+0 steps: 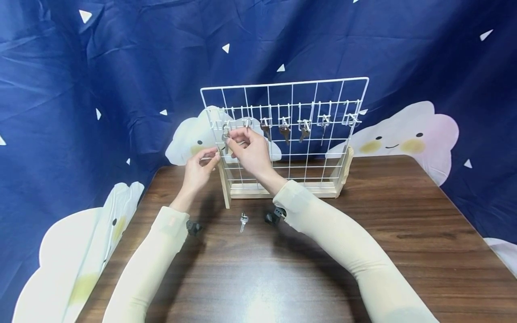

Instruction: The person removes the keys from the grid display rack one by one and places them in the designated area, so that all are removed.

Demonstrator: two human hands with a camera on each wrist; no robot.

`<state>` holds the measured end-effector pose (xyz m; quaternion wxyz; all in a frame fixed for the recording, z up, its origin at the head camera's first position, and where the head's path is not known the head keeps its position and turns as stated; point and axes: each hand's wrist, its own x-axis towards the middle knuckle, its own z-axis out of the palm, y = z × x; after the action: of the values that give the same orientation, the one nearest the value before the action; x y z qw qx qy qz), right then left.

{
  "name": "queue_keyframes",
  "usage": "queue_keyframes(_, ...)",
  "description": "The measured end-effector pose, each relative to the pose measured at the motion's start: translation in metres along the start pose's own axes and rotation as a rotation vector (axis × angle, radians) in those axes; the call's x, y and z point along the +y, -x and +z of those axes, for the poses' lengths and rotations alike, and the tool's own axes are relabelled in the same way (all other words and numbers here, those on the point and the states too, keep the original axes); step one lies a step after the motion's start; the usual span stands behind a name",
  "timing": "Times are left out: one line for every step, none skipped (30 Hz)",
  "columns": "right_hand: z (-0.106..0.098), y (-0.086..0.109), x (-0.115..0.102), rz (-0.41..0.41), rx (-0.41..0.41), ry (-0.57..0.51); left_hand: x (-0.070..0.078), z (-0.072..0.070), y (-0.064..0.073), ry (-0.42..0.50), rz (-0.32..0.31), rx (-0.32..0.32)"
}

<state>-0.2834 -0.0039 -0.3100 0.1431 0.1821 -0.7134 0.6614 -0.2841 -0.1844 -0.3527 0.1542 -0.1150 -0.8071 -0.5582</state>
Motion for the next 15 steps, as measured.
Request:
queue_keyframes(-0.0004, 0.0004, -0.0006, -0.006, -0.004, 0.001, 0.0, 0.0, 0.0001, -0.001, 0.0, 0.0)
queue_keyframes(-0.0009, 0.0007, -0.0011, -0.011, -0.007, 0.004, 0.0001, 0.0, 0.0, -0.001, 0.0, 0.002)
queue_keyframes(-0.0013, 0.001, -0.0018, -0.015, -0.011, 0.009, 0.0002, 0.0, 0.0, 0.002, 0.001, 0.003)
queue_keyframes(-0.0017, 0.0015, -0.0023, -0.019, -0.014, 0.014, 0.0004, 0.0001, 0.0001, 0.004, 0.002, 0.004)
queue_keyframes(-0.0021, 0.0018, -0.0027, -0.023, -0.016, 0.02, 0.0004, 0.0002, 0.0, 0.005, 0.003, 0.004)
queue_keyframes(-0.0024, 0.0023, -0.0033, -0.026, -0.019, 0.025, 0.0003, 0.0003, -0.0001, 0.004, 0.003, 0.005)
queue_keyframes(-0.0028, 0.0028, -0.004, -0.029, -0.022, 0.028, 0.0003, 0.0003, -0.0001, 0.006, 0.002, 0.005)
queue_keyframes(-0.0032, 0.0033, -0.0044, -0.029, -0.025, 0.031, 0.0003, 0.0003, 0.0, 0.007, -0.001, 0.005)
queue_keyframes(-0.0035, 0.0038, -0.0046, -0.027, -0.028, 0.028, 0.0003, 0.0002, 0.0002, 0.007, -0.004, 0.005)
queue_keyframes(-0.0038, 0.0043, -0.0049, -0.028, -0.031, 0.024, 0.0001, 0.0002, 0.0003, 0.007, -0.007, 0.004)
queue_keyframes(-0.0042, 0.0047, -0.0054, -0.029, -0.032, 0.021, 0.0, 0.0001, 0.0005, 0.008, -0.009, 0.004)
queue_keyframes(-0.0047, 0.0051, -0.0058, -0.029, -0.033, 0.015, -0.0001, 0.0001, 0.0006, 0.007, -0.01, 0.004)
queue_keyframes(-0.0051, 0.0054, -0.0063, -0.03, -0.034, 0.011, -0.0002, -0.0001, 0.0007, 0.006, -0.01, 0.004)
queue_keyframes(-0.0055, 0.0056, -0.0067, -0.03, -0.034, 0.008, -0.0003, -0.0001, 0.0008, 0.006, -0.01, 0.004)
queue_keyframes(-0.0059, 0.0058, -0.0071, -0.032, -0.034, 0.004, -0.0004, 0.0, 0.0007, 0.007, -0.009, 0.004)
